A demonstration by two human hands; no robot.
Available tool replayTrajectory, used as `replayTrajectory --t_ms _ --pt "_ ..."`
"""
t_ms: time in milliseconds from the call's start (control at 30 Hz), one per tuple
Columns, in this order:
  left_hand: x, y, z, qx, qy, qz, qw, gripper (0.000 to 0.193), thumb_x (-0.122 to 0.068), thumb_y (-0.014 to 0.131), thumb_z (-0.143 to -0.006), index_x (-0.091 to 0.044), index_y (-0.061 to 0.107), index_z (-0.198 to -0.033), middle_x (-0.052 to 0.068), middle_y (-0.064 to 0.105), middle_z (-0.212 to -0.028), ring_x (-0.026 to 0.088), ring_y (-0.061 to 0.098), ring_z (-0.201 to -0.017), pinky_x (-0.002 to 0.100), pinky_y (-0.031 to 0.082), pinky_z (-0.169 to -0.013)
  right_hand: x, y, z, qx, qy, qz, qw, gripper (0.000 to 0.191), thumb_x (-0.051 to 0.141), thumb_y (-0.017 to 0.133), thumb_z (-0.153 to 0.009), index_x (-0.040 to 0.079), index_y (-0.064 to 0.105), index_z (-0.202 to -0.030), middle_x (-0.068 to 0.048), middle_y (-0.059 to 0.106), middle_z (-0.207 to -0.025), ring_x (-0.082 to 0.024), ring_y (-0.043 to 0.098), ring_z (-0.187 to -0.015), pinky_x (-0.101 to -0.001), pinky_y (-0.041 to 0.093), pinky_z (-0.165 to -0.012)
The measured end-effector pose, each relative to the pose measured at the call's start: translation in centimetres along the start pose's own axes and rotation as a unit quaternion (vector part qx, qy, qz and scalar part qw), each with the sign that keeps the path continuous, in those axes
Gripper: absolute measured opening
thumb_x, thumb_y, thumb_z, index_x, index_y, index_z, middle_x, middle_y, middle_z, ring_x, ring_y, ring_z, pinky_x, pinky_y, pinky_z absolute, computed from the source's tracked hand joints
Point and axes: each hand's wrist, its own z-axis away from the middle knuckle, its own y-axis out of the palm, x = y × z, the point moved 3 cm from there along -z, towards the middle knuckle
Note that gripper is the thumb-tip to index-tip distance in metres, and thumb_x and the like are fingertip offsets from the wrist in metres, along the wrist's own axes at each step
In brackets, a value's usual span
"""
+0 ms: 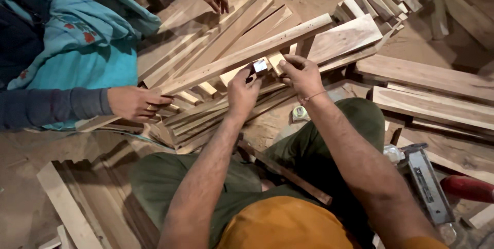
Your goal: The person sits on the floor assembling a slatted wooden chair back. They apply wood glue from a red bottle to small wooden blocks, press the blocks into the frame, drive nails with a pneumatic nail gun, tap pieces with a hammer, and reposition the frame while a second person steadies it.
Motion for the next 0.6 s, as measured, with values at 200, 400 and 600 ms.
replayTrajectory --t_ms 200,400,600 --pt "0.7 0.4 -0.9 -0.011 0.04 -0.075 0.996 0.025 -0.01 0.078 -0.082 0.003 0.075 -0.103 0.022 0.075 -0.099 0.038 0.073 -0.092 0.042 0.058 -0.081 0.8 0.5 0.5 0.013 -0.019 -0.002 1.0 0.036 0.015 0.074 -0.096 -0.005 0.067 -0.124 -0.009 0.071 -0.105 -0.014 0.071 -0.085 -0.0276 0.06 -0.068" --pt "0.2 0.7 -1.3 -0.024 0.051 0.006 0.998 0.034 -0.013 0.07 -0.084 0.003 0.072 -0.114 0.019 0.074 -0.109 0.033 0.074 -0.097 0.04 0.059 -0.082 1.4 0.8 0.7 0.011 -0.006 -0.003 1.0 0.038 0.015 0.072 -0.094 -0.006 0.064 -0.125 -0.012 0.072 -0.106 -0.016 0.074 -0.086 -0.0267 0.064 -0.068" --pt "0.6 0.8 -1.8 -0.026 0.017 -0.078 0.996 0.027 -0.017 0.077 -0.081 0.0 0.077 -0.102 0.019 0.076 -0.097 0.036 0.074 -0.091 0.043 0.057 -0.082 1.6 0.7 1.0 0.018 -0.019 0.003 1.0 0.037 0.014 0.072 -0.096 -0.007 0.066 -0.126 -0.013 0.074 -0.103 -0.017 0.073 -0.082 -0.0246 0.054 -0.063"
